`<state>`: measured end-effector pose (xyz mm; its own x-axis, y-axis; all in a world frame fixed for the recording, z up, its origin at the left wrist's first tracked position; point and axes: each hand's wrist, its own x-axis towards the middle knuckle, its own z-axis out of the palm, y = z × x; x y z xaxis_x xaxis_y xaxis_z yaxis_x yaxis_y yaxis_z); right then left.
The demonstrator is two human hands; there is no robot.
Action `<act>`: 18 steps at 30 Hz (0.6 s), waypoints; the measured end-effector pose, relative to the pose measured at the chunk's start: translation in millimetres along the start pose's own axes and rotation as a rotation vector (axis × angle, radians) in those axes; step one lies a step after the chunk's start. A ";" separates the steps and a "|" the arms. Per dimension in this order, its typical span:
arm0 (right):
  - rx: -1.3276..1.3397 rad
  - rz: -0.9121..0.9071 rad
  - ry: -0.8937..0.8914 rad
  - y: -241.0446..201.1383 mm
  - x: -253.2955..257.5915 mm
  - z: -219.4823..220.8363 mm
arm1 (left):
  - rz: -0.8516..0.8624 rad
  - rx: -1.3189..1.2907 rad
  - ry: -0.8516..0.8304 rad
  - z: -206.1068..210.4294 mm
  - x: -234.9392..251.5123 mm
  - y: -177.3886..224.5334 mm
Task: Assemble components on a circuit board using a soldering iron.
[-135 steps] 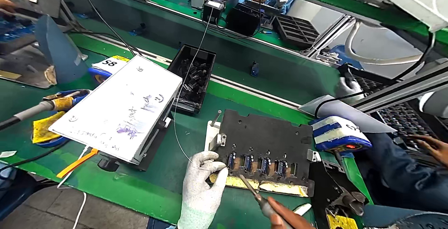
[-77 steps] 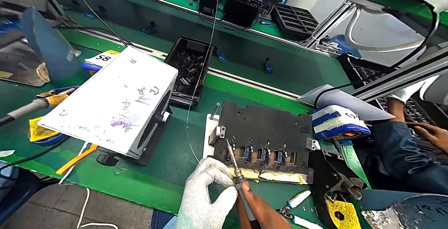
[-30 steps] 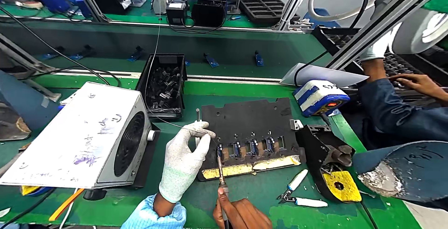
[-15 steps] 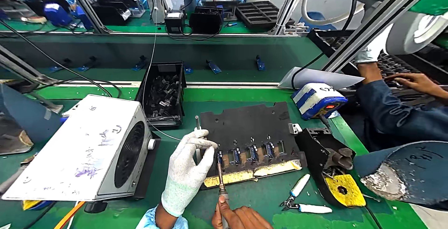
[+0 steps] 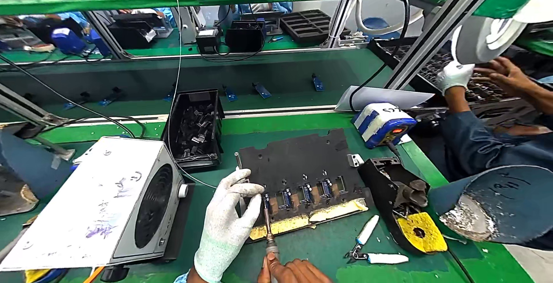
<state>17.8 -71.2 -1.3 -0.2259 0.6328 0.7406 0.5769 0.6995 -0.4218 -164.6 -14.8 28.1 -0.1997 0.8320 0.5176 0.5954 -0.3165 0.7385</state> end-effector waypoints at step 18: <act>-0.015 0.020 0.002 -3.8 4.6 -0.8 | 0.084 0.053 -0.042 -0.3 -0.3 -1.6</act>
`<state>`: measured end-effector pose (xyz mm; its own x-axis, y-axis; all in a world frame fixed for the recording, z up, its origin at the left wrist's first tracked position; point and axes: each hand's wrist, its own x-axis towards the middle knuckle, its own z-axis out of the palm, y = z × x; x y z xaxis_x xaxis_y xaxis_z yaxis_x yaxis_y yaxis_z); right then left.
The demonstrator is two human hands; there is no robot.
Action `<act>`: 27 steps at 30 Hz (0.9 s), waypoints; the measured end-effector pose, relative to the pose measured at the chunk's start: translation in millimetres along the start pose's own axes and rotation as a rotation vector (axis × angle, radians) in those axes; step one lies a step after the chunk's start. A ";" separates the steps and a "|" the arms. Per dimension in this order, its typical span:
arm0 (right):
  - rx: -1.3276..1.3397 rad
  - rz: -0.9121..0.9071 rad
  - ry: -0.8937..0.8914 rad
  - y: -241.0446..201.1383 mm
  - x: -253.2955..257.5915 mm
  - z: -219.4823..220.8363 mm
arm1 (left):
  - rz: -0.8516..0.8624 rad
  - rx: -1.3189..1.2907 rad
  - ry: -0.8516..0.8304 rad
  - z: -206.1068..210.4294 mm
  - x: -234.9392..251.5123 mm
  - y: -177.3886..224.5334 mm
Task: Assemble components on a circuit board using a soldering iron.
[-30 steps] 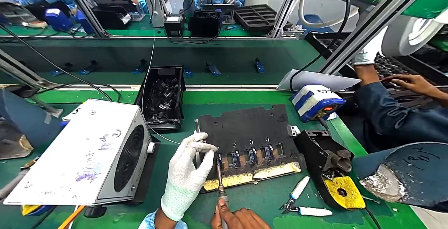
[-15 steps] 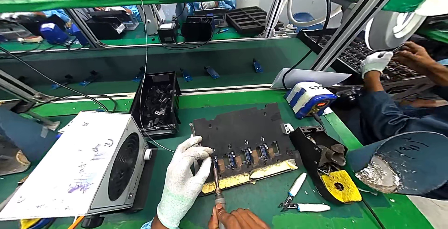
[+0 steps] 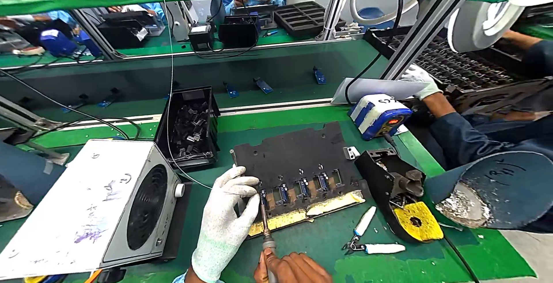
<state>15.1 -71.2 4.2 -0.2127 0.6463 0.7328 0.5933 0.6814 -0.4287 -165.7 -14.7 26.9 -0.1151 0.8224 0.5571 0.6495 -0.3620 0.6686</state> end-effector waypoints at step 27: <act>-0.001 -0.001 0.000 -3.2 -3.9 2.8 | -0.007 0.035 -0.063 -6.2 0.7 -0.8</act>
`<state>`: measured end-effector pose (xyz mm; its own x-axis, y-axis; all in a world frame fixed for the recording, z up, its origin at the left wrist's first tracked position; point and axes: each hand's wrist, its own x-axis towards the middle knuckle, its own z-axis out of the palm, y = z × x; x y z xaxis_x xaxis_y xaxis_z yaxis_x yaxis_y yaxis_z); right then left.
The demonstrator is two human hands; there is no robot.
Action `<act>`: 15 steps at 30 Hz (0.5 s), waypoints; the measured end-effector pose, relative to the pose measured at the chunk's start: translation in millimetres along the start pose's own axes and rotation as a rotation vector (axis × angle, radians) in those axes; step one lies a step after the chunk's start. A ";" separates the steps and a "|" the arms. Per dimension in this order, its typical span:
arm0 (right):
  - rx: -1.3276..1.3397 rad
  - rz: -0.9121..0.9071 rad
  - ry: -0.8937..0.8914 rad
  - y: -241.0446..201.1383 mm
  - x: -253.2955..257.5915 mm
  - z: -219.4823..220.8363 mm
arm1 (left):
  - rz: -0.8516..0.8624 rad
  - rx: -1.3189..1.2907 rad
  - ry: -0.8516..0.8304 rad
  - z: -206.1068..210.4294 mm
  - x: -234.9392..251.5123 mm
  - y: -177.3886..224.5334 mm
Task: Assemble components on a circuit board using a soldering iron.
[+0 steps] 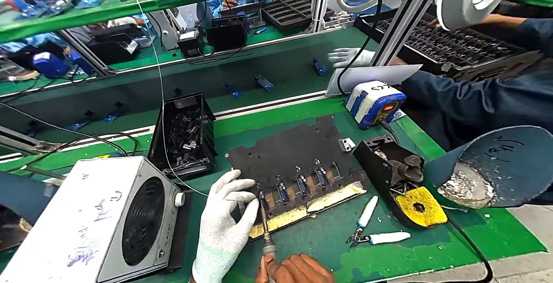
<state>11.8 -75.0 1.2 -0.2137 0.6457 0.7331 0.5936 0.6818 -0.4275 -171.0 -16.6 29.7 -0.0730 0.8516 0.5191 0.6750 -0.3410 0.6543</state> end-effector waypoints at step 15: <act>-0.017 -0.041 0.003 0.3 -4.6 1.4 | 0.007 0.045 -0.065 -2.2 -1.3 0.0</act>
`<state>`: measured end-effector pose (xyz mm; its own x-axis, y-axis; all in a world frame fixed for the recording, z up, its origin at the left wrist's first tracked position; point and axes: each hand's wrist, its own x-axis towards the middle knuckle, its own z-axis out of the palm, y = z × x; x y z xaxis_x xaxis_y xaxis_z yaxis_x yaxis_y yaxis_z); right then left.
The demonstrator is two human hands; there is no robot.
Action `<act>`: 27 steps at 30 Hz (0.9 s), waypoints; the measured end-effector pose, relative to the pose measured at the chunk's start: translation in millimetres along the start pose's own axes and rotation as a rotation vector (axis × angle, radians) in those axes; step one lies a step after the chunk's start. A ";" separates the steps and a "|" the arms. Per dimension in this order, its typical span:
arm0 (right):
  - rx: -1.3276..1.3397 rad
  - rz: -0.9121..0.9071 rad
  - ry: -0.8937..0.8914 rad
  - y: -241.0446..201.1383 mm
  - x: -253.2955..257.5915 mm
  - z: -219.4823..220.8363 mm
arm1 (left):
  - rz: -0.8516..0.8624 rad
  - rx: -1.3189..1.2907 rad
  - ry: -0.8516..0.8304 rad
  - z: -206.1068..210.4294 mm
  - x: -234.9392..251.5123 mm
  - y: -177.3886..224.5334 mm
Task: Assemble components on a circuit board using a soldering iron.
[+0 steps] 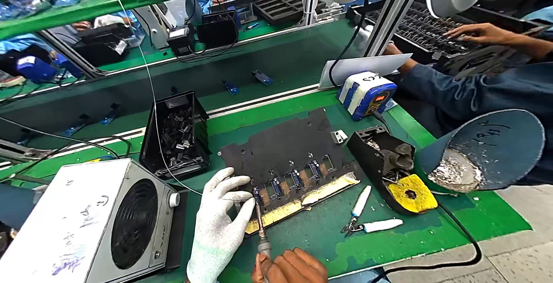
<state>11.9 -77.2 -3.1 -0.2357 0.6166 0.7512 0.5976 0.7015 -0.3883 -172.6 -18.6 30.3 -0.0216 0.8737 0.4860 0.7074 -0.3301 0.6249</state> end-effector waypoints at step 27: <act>0.020 0.031 -0.014 -3.8 -2.0 -0.5 | 0.037 0.102 -0.034 1.6 -0.9 1.1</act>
<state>10.4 -81.3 -2.9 -0.2282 0.6429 0.7311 0.5894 0.6889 -0.4219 -170.6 -19.1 29.5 0.0289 0.8740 0.4851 0.7757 -0.3257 0.5406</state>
